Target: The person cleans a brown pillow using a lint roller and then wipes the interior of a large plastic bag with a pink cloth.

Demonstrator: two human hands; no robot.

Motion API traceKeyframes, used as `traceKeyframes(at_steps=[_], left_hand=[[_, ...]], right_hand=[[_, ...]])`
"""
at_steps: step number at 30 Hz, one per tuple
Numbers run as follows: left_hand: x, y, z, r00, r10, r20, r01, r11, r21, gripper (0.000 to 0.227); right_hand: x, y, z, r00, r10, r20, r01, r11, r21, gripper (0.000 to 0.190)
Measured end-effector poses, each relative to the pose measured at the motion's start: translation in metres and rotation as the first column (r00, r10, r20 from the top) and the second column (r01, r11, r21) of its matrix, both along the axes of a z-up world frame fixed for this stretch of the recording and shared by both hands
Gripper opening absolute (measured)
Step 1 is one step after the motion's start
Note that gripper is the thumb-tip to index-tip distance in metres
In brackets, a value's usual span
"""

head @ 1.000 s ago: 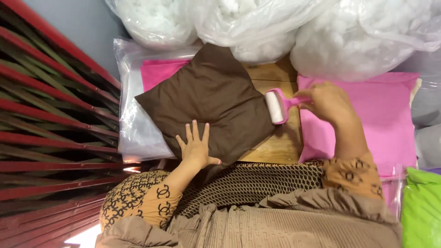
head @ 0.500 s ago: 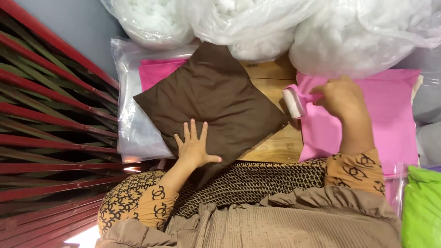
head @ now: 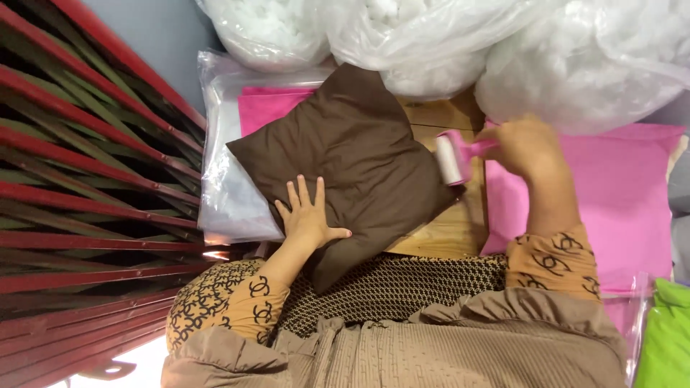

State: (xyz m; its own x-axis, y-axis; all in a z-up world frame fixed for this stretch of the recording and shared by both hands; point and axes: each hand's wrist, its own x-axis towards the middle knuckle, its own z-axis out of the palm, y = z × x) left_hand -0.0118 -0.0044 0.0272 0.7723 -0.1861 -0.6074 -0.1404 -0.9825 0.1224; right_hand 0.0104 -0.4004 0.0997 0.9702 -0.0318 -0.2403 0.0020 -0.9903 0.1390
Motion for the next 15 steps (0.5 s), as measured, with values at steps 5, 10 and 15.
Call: traceKeyframes(at_steps=[5, 10, 15], left_hand=[[0.000, -0.001, -0.006, 1.000, -0.003, -0.006, 0.003, 1.000, 0.010, 0.136], [-0.003, 0.001, -0.007, 1.000, -0.005, -0.017, 0.005, 1.000, 0.019, 0.137], [-0.004, 0.003, 0.001, 1.000, -0.016, 0.022, 0.016, 1.000, -0.009, 0.129]], right_hand=[[-0.011, 0.120, 0.053, 0.990, 0.139, -0.007, -0.135, 0.974, 0.183, 0.031], [0.013, 0.135, 0.002, 0.952, 0.306, 0.020, -0.304, 0.931, 0.203, 0.024], [0.024, 0.000, -0.023, 0.992, 0.001, 0.125, -0.013, 0.995, 0.096, 0.036]])
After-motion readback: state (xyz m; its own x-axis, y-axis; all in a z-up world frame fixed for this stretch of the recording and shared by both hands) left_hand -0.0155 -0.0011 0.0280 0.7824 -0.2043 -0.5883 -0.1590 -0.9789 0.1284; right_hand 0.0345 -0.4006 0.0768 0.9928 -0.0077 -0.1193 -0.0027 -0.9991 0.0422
